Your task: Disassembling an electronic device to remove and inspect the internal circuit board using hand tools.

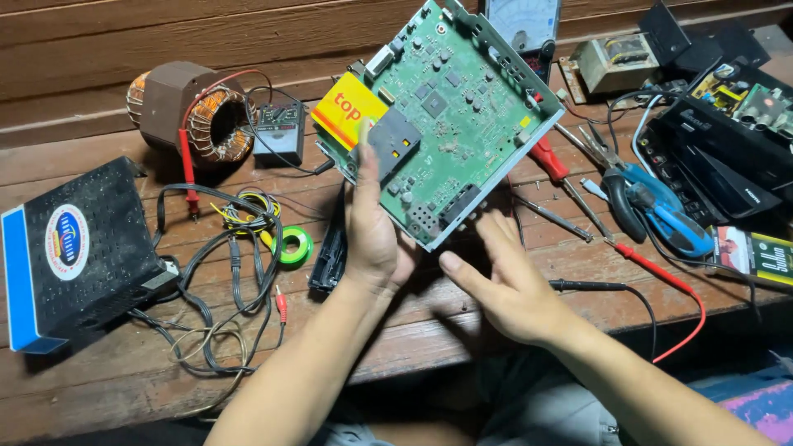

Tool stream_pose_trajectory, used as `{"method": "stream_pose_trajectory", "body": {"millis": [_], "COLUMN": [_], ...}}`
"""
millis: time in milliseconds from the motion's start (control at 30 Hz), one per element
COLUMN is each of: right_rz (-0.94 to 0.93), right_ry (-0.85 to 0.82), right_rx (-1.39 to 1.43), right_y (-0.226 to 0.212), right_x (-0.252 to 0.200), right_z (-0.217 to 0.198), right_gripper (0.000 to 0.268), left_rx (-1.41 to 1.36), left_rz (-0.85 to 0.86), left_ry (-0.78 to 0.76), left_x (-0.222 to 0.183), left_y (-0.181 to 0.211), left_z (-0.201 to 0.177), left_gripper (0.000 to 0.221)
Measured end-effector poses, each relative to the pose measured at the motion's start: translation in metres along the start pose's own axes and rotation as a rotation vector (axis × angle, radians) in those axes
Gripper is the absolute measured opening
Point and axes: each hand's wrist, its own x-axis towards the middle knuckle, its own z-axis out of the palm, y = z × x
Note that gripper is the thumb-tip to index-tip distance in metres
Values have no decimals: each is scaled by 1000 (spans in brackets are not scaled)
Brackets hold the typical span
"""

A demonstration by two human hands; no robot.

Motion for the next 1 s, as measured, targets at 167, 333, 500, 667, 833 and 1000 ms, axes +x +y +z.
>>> {"method": "stream_pose_trajectory", "body": {"millis": [167,333,500,667,833,1000], "right_rz": [-147,-286,-250,-290,-323,-272], "right_ry": [-34,-181,-199,-140,-107,70], "right_rx": [-362,-384,-504,-461,-533,-678], "right_y": [14,10,31,42,33,44], "right_x": [-15,-19,-20,-19,-11,2], "right_z": [-23,-20,-11,-10,-26,-56], "right_gripper": [54,49,29,28,21,20], "left_rx": [-77,-112,46,321,595,650], "left_rz": [-103,-224,4,226,452,532], "left_ry": [-8,2,23,-29,-92,-127], "left_x": [-5,-5,-6,-14,-26,-29], "left_y": [9,10,3,-5,-7,-3], "left_z": [10,12,9,-7,-12,-10], "left_gripper": [64,66,75,69,48,43]}}
